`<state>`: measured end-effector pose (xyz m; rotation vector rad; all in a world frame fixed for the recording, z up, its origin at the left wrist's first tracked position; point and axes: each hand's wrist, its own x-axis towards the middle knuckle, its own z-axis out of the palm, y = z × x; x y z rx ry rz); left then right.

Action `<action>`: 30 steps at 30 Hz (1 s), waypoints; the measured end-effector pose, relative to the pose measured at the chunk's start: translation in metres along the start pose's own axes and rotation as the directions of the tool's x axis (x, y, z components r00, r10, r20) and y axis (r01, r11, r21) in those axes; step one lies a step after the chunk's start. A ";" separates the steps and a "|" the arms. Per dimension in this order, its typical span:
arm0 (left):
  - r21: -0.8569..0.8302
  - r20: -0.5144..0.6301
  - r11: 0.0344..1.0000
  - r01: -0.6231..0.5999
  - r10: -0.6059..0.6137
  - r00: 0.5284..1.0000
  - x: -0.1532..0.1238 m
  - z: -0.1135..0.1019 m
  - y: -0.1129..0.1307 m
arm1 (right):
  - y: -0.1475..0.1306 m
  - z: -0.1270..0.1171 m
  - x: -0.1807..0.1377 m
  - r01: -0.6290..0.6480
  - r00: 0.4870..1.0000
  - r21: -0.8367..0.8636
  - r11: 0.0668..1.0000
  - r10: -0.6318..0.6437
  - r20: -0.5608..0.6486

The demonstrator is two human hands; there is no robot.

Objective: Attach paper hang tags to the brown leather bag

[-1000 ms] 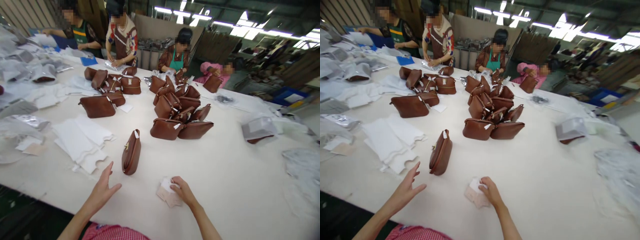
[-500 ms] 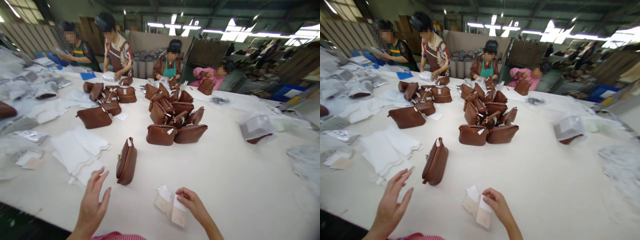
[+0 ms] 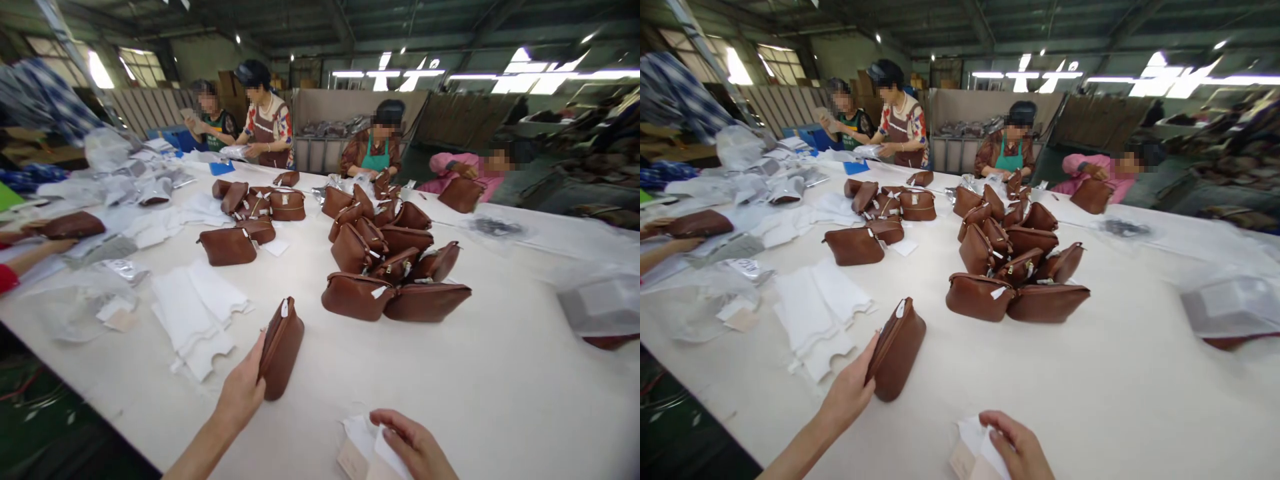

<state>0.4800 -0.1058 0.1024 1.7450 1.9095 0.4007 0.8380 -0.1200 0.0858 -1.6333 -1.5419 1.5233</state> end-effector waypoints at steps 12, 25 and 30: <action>-0.026 0.273 0.946 -0.324 0.319 0.908 -0.037 -0.065 -0.071 | -0.004 0.029 -0.019 -0.227 0.967 0.270 0.936 0.183 0.180; -0.132 0.325 0.977 -0.169 0.204 0.923 -0.055 -0.103 0.025 | -0.036 0.042 -0.023 -0.151 0.960 0.483 0.863 0.011 0.280; -0.497 0.694 0.762 0.415 0.062 0.718 -0.068 -0.047 0.093 | -0.068 0.037 -0.024 -0.017 0.915 0.287 0.958 -0.101 0.390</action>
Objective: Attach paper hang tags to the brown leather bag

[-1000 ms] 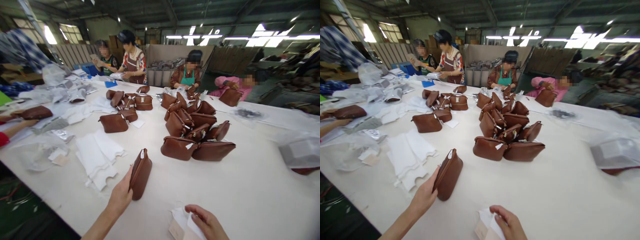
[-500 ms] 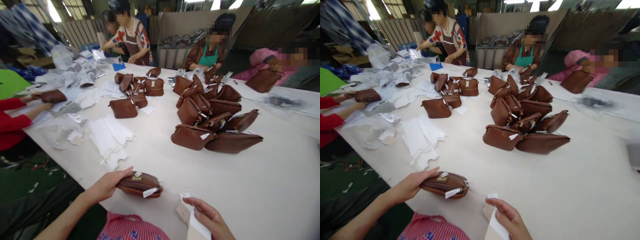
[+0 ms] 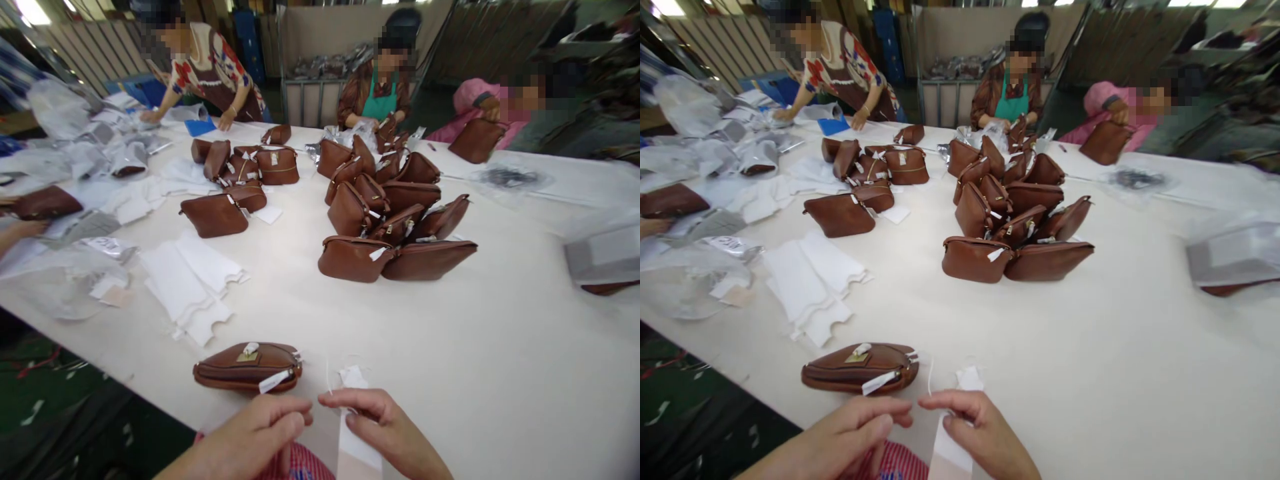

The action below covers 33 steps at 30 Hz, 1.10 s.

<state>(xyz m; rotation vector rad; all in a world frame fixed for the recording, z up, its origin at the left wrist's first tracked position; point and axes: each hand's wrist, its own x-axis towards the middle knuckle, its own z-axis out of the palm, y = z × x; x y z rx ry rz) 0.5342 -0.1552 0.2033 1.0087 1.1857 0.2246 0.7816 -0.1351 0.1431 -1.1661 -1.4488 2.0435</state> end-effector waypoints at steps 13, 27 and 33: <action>-0.653 -0.159 0.750 -0.105 0.000 0.987 0.055 0.033 -0.011 | 0.014 -0.019 -0.009 0.005 0.997 -0.035 0.999 -0.002 0.082; -0.386 -0.187 0.918 -0.089 0.017 0.982 0.068 0.043 -0.013 | 0.032 -0.008 0.003 0.118 0.961 -0.373 0.920 -0.200 -0.189; -0.223 -0.180 0.971 -0.087 0.046 0.982 0.066 0.038 -0.029 | 0.053 0.005 0.005 0.107 0.954 -0.175 0.979 -0.151 -0.259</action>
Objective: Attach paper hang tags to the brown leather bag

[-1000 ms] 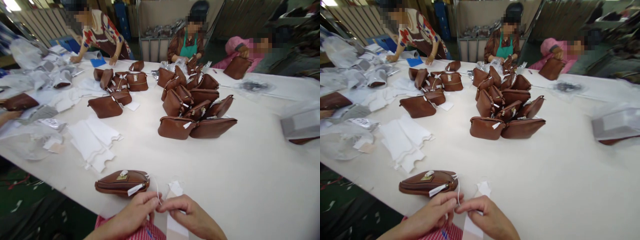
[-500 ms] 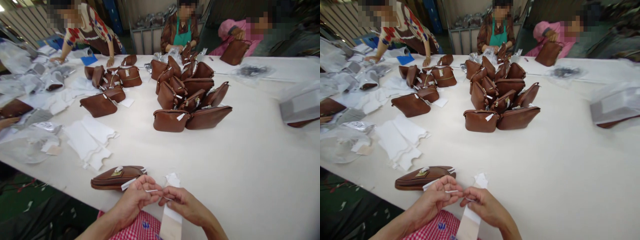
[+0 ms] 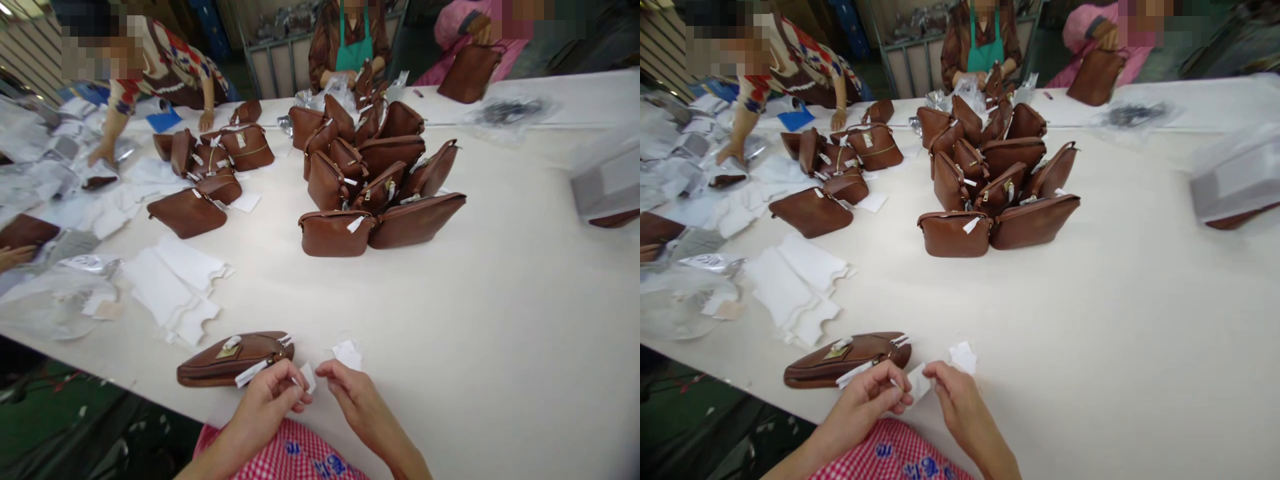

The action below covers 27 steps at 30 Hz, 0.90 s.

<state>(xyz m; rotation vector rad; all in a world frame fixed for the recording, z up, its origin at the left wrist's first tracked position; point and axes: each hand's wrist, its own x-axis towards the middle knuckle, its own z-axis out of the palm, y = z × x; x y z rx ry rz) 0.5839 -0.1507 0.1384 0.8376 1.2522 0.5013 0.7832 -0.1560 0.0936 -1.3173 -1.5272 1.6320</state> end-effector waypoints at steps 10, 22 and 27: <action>0.806 0.281 0.333 -0.490 0.512 0.811 -0.003 -0.012 0.006 | -0.013 0.033 0.001 -0.145 0.983 0.666 0.732 0.027 0.184; 0.933 0.296 0.060 -0.354 0.429 0.853 0.002 -0.055 0.026 | 0.011 0.067 0.024 -0.315 0.946 0.605 0.731 0.293 0.138; 0.943 0.254 0.107 -0.314 0.374 0.892 0.005 -0.064 0.020 | 0.017 0.069 0.035 -0.215 0.968 0.456 0.863 0.249 -0.015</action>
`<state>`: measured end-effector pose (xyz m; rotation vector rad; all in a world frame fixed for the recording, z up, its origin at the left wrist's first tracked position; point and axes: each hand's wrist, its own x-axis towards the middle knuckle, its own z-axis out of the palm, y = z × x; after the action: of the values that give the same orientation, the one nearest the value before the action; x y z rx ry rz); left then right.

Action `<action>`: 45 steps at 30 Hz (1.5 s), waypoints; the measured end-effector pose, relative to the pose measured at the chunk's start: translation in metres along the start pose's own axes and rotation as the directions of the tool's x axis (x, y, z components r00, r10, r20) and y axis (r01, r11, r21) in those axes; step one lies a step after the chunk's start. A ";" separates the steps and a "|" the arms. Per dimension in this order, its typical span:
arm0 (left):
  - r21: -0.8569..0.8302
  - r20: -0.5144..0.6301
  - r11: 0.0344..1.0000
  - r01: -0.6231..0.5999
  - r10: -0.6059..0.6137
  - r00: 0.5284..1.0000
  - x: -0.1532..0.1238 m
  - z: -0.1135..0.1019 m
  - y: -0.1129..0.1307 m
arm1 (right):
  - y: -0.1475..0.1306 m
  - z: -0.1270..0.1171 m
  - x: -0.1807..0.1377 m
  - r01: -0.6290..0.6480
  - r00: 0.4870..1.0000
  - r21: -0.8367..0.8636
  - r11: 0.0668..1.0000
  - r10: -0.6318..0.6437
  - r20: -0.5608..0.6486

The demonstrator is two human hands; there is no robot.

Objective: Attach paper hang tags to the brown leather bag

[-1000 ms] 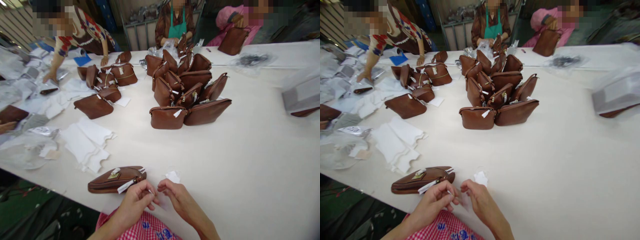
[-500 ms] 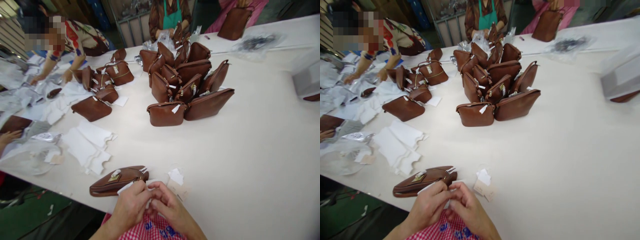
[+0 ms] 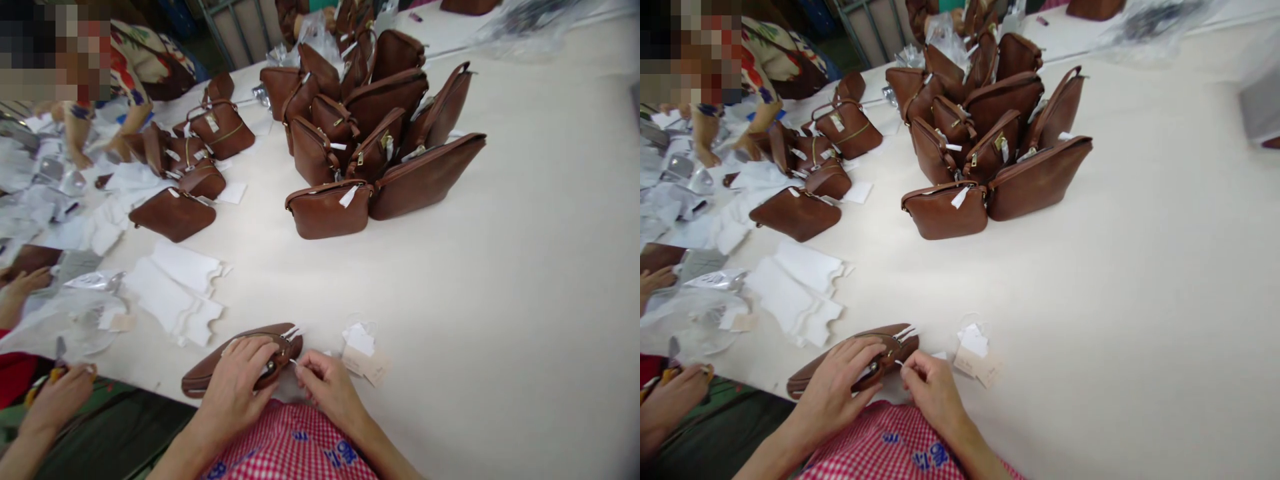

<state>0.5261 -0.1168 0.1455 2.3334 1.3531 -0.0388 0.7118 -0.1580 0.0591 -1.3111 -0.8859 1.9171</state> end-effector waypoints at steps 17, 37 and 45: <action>-0.342 0.256 0.899 0.273 -0.190 0.948 0.023 -0.022 -0.005 | -0.017 -0.002 0.024 0.158 0.987 -0.286 0.945 -0.143 0.071; -0.442 0.528 0.865 0.238 0.036 0.848 0.075 -0.031 -0.022 | -0.029 -0.004 0.031 0.172 0.968 -0.402 0.899 -0.078 0.238; -0.513 0.508 0.841 0.173 0.135 0.850 0.075 -0.020 -0.036 | -0.032 -0.004 0.029 0.189 0.958 -0.388 0.902 -0.081 0.277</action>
<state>0.5314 -0.0325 0.1325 1.6523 0.9428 -0.2526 0.7114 -0.1160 0.0690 -1.2025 -1.5413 1.8766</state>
